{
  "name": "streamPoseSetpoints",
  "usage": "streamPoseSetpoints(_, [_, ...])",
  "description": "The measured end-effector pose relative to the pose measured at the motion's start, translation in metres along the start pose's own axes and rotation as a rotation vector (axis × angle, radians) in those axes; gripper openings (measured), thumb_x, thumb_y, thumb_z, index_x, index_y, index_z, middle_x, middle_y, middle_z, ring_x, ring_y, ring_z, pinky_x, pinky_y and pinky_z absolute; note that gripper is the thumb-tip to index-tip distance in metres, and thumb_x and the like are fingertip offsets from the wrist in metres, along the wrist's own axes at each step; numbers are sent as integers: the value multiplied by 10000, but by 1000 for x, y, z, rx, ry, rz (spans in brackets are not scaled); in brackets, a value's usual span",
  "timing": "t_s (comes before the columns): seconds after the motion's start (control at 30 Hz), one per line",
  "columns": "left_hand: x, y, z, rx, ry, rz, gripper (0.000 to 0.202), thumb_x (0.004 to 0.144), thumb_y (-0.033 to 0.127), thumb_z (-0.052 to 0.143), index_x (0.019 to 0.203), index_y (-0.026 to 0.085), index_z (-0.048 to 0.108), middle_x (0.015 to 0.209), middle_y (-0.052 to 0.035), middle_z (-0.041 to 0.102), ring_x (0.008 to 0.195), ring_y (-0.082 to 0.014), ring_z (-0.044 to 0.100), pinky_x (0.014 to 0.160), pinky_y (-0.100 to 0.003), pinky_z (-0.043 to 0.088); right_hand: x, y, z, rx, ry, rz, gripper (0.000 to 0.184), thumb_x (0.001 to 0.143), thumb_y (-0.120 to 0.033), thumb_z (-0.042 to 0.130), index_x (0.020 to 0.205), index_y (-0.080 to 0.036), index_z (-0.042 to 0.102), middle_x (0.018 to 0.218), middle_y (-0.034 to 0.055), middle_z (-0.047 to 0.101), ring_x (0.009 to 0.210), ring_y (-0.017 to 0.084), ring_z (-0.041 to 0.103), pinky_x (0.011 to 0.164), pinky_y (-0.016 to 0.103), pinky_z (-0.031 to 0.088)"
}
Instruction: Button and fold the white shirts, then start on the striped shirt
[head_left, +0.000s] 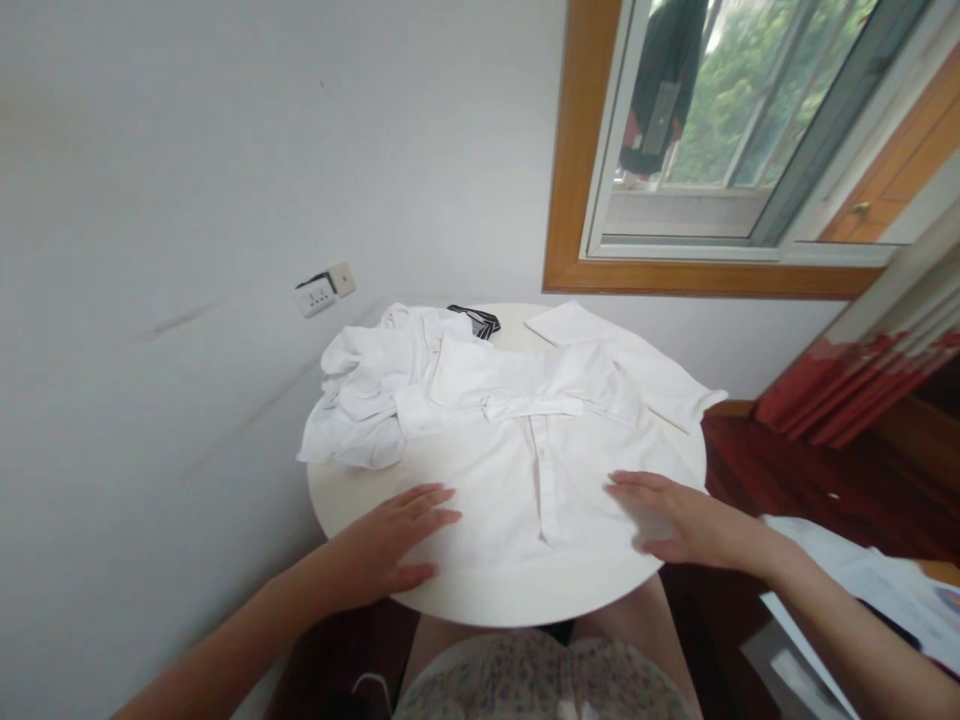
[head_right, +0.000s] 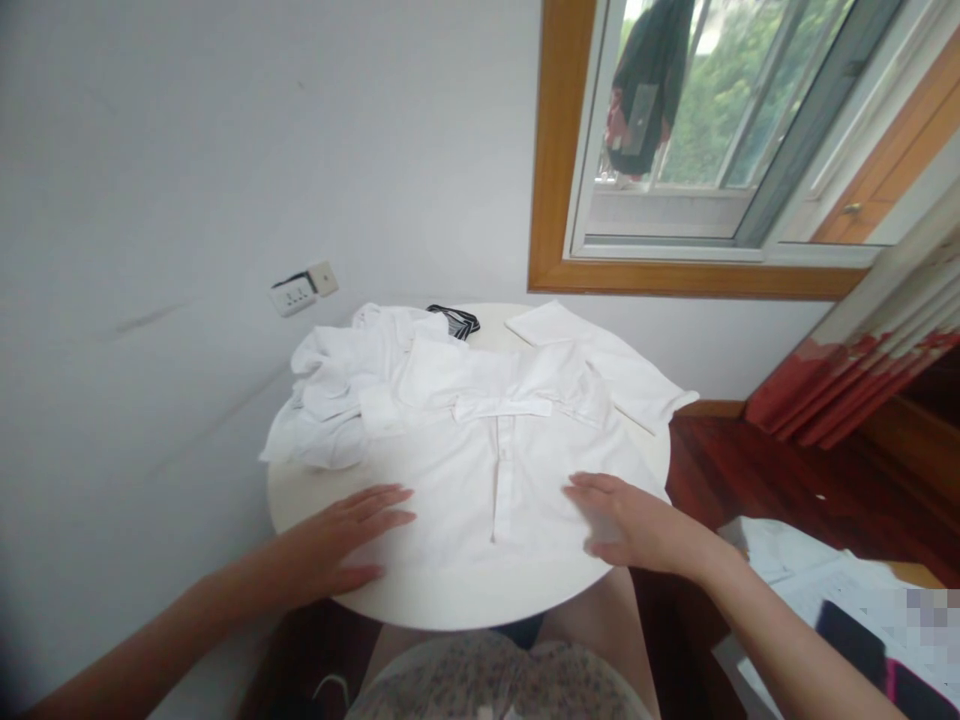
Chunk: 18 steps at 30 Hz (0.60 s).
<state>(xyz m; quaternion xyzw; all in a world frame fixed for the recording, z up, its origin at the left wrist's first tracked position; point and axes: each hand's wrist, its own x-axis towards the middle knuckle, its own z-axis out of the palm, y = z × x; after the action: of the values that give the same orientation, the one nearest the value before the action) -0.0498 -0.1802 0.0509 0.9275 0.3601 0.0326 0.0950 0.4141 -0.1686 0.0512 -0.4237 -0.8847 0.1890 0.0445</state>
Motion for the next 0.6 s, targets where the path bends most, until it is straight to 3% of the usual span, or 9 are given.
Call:
streamPoseSetpoints(0.13, [7, 2, 21, 172, 33, -8, 491, 838, 94, 484, 1306, 209, 574, 1393, -79, 571, 1334, -236, 474, 1095, -376, 425, 8, 2, 21, -145, 157, -17, 534, 813, -149, 551, 1347, -168, 577, 1395, 139, 555, 1270, 249, 531, 1078, 405, 444])
streamPoseSetpoints(0.23, [12, 5, 29, 289, 81, -26, 573, 777, -13, 429, 1293, 183, 582, 1349, -73, 608, 1284, -213, 524, 1079, -353, 440, 14, 6, 31, -233, 258, -27, 582, 750, -41, 521, 1307, -186, 607, 1337, 118, 607, 1224, 252, 562, 1065, 439, 458])
streamPoseSetpoints(0.33, [6, 6, 29, 336, 197, -81, 561, 796, -21, 406, 1287, 187, 582, 1289, -65, 646, 1192, -180, 585, 1022, -316, 476, 8, 14, 33, -271, 320, -11, 653, 695, 10, 514, 1301, -214, 609, 1329, 90, 619, 1216, 248, 568, 1044, 437, 479])
streamPoseSetpoints(0.43, [-7, 5, 25, 390, 368, -139, 418, 865, 61, 442, 1213, 207, 623, 1128, -55, 712, 1021, -191, 646, 935, -340, 507, -10, 29, 33, -300, 383, 36, 637, 665, 15, 507, 1239, -221, 652, 1247, 82, 674, 1130, 250, 628, 978, 430, 521])
streamPoseSetpoints(0.6, [-8, 6, 12, 405, 632, -199, 201, 902, 209, 529, 1062, 220, 650, 977, -44, 723, 963, -217, 634, 939, -376, 477, -37, 50, 27, -326, 638, 153, 357, 805, -141, 499, 1072, -236, 716, 1065, 61, 743, 977, 255, 691, 881, 426, 548])
